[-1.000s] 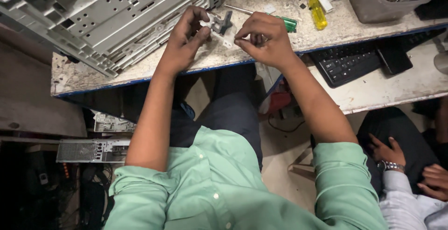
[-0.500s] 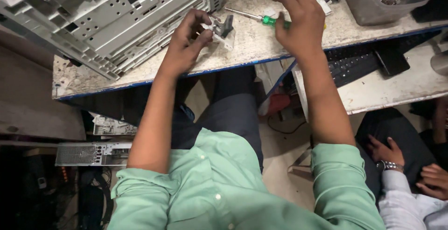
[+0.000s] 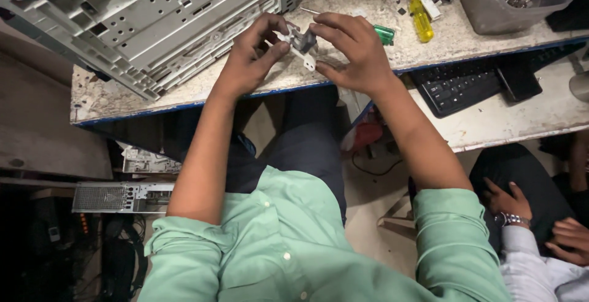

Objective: The person works on a disassembled white electronic device on a cluttered workbench. They connect internal wires, use a screwdriver to remove screws, and detach a small white plastic component. The person then reattaches the component and continues adjusting internal parts.

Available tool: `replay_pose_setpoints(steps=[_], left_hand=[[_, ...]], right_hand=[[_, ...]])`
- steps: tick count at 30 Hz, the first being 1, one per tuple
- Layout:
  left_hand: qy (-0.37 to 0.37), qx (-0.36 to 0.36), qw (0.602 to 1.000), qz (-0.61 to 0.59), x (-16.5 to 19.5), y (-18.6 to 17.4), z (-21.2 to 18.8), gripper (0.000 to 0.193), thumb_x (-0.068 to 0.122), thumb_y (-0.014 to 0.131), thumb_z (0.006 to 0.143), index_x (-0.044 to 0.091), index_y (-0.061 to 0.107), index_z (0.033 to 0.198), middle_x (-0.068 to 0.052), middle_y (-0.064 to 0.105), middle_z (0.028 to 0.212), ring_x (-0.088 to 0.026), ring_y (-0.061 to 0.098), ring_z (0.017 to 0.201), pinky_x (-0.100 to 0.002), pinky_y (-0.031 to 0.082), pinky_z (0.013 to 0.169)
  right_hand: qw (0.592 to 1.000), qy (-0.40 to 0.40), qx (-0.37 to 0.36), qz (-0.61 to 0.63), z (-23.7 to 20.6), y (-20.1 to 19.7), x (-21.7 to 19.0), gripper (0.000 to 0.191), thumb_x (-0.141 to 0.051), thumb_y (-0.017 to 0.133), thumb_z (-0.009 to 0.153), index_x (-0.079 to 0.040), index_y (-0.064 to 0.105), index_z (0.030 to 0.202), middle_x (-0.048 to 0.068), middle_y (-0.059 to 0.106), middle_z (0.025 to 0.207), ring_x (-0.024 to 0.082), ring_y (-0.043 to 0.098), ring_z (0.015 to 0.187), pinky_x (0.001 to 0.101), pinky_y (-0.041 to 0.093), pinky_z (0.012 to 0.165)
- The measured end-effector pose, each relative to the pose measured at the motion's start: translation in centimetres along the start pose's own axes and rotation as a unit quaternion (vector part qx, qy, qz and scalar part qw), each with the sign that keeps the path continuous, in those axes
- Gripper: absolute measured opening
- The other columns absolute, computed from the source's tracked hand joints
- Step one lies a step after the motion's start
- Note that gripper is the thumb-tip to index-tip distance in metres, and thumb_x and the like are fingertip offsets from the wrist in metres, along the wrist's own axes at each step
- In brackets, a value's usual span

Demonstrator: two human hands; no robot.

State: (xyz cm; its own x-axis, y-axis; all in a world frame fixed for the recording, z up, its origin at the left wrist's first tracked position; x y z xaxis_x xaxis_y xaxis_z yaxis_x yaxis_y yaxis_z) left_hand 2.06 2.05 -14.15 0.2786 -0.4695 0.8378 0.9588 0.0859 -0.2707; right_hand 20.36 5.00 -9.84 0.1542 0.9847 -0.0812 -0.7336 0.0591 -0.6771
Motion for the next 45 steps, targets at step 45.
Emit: replay_pose_setpoints(steps=[45], left_hand=[[0.078, 0.002, 0.992, 0.1, 2.3, 0.3, 0.5, 0.058, 0.007, 0.091, 0.076, 0.007, 0.07, 0.13, -0.01, 0.07, 0.129, -0.027, 0.067, 0.123, -0.037, 0.052, 0.109]], right_hand=[[0.995, -0.048, 0.058, -0.061, -0.4, -0.7, -1.1, 0.059, -0.018, 0.092, 0.076, -0.012, 0.066, 0.128, 0.007, 0.067, 0.127, 0.029, 0.067, 0.105, 0.0436, 0.049, 0.091]])
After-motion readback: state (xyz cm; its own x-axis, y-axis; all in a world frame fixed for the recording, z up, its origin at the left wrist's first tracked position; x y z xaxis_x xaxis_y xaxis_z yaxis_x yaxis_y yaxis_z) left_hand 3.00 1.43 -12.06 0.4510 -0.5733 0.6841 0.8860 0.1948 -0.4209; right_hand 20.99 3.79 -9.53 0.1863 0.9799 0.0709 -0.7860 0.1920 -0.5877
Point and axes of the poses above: each hand's wrist, its own z-axis towards the middle knuckle, its own y-axis out of the palm, x = y × z, the point moved 9 cm from there along z, towards the middle knuckle
